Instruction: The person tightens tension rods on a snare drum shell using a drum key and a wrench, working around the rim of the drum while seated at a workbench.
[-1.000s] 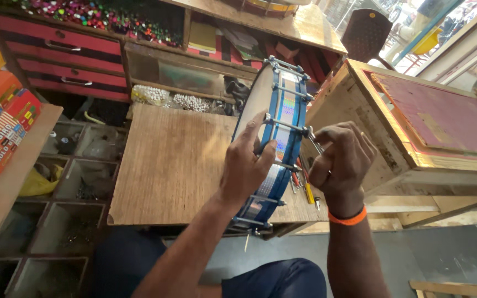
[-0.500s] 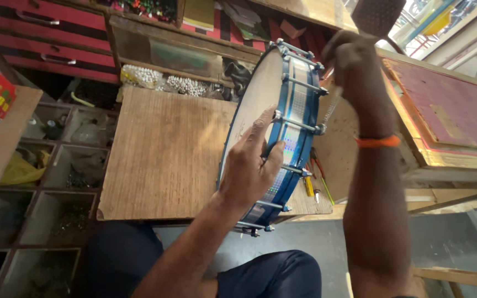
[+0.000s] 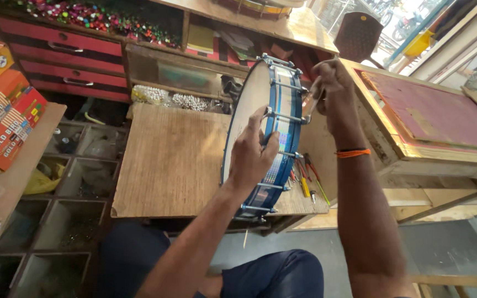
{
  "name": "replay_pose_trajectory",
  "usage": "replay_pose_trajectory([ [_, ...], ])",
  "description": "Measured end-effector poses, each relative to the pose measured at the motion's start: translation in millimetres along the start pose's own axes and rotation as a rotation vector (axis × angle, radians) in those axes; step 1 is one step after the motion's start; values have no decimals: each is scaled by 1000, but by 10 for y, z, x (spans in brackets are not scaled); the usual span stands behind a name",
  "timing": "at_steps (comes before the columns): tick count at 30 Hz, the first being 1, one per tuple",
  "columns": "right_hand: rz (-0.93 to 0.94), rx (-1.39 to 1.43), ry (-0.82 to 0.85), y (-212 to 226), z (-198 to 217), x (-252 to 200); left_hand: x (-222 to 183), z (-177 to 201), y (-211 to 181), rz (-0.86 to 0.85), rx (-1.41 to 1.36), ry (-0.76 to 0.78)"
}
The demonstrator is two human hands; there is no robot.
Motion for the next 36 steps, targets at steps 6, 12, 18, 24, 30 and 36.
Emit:
replay_pose_trajectory([
  [6, 57, 232, -326, 92, 563, -281, 45, -16, -14, -28, 4, -11],
  [12, 73, -292, 56, -344, 169, -1307, 18, -50, 84, 58, -23, -19],
  [18, -121, -125, 204, -472, -245, -1927, 199, 33, 425, 284, -299, 10],
  [24, -204, -9, 214, -514, -319, -2103, -71, 751, 726, 185, -146, -99],
  [30, -152, -60, 271, -610, -440, -2211, -686, 1084, 756, 416, -50, -105],
  [36, -116, -72, 189, -503, -530, -2140, -681, 1052, 579, 285, 31, -6],
])
Point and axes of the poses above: each hand's wrist, its own x-axis towards the middle knuckle, its own z-axis out of the back of the hand, y = z × x, the point moved 2 cm from there along x, towards the middle knuckle, and after that the axes turned 13 degrees about -x, right-handed, at the moved point
